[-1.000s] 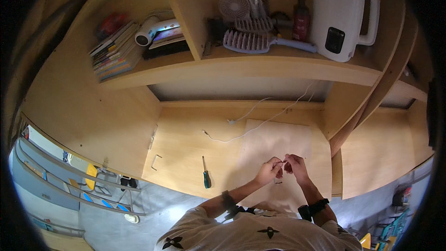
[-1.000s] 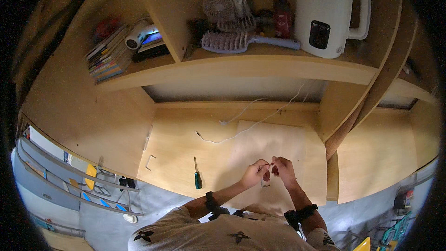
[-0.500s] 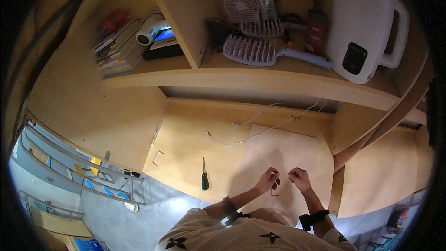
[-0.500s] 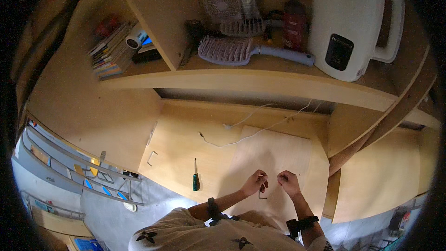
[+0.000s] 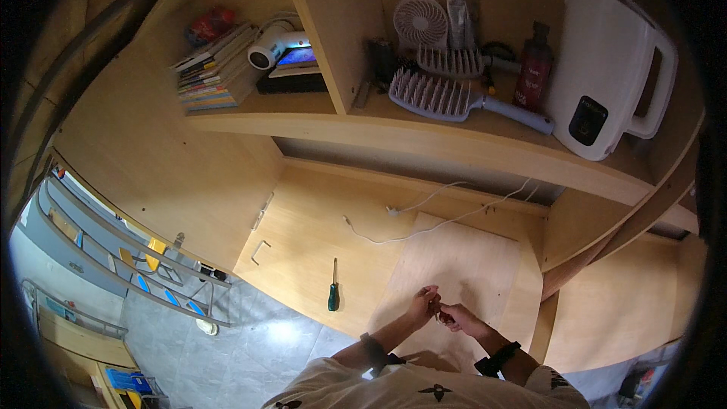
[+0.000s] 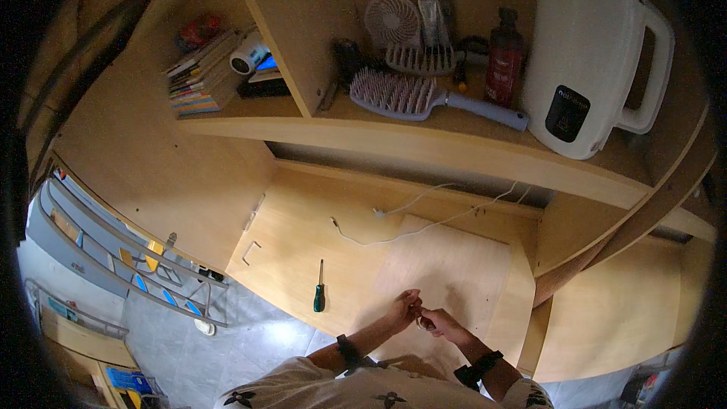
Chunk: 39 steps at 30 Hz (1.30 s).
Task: The person uses a screwdriver to tighten a hinge inside a cabinet, then places a wooden door on a surface and aligns a metal handle with holes. They use a screwdriver to secure screws into the handle through the door before moving the door back toward the cabinet frame.
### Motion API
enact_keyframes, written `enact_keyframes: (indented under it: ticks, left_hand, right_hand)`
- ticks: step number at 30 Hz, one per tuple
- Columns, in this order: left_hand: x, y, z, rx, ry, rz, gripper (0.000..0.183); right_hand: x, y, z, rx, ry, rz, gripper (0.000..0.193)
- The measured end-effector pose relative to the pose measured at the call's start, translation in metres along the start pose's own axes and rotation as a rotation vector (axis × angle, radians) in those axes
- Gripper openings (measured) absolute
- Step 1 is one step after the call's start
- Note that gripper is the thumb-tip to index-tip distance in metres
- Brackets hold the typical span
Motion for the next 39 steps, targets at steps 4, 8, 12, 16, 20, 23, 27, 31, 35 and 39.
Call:
enact_keyframes:
  ticks: [4,8,12,16,20,23,27,31,35,39]
  left_hand:
    - [0.0,0.005,0.005,-0.065,0.011,-0.01,0.015]
    - [0.009,0.005,0.013,-0.148,0.012,-0.051,0.013]
    - [0.012,-0.001,0.012,-0.108,-0.032,-0.048,0.015]
    - [0.019,-0.014,0.025,-0.098,-0.01,-0.01,0.016]
    - [0.032,-0.023,0.052,-0.122,0.023,0.028,0.017]
    - [0.044,-0.032,0.074,-0.091,0.004,0.057,0.019]
    - [0.048,-0.049,0.087,0.047,0.132,0.116,0.022]
    - [0.06,-0.042,0.102,0.256,0.167,0.178,0.026]
    - [0.102,0.042,0.183,0.179,0.391,0.588,0.036]
    - [0.092,0.021,0.148,0.494,0.338,0.405,0.03]
  right_hand:
    - [-0.005,0.001,0.0,-0.088,-0.101,-0.022,0.047]
    - [-0.004,-0.011,0.005,-0.173,-0.116,-0.032,0.046]
    - [-0.002,-0.005,0.0,-0.113,-0.088,-0.07,0.041]
    - [0.014,-0.01,0.0,0.058,-0.118,-0.092,0.035]
    - [0.034,0.0,-0.015,-0.012,-0.222,-0.061,0.03]
    - [0.066,-0.004,-0.013,-0.171,-0.364,0.002,0.026]
    - [0.09,-0.007,-0.002,-0.298,-0.469,0.077,0.023]
    - [0.097,-0.013,0.009,-0.378,-0.445,0.072,0.022]
    - [0.099,-0.006,0.014,-0.443,-0.536,0.049,0.024]
    - [0.117,-0.027,0.029,-0.663,-0.618,-0.058,0.025]
Point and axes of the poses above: each hand's wrist, its own x-axis towards the middle knuckle, its own z-axis out of the back of the hand, y = z × x, the point moved 4 cm from there along x, towards the middle knuckle, and after that the axes turned 14 degrees about -z, right-handed, at the moved point
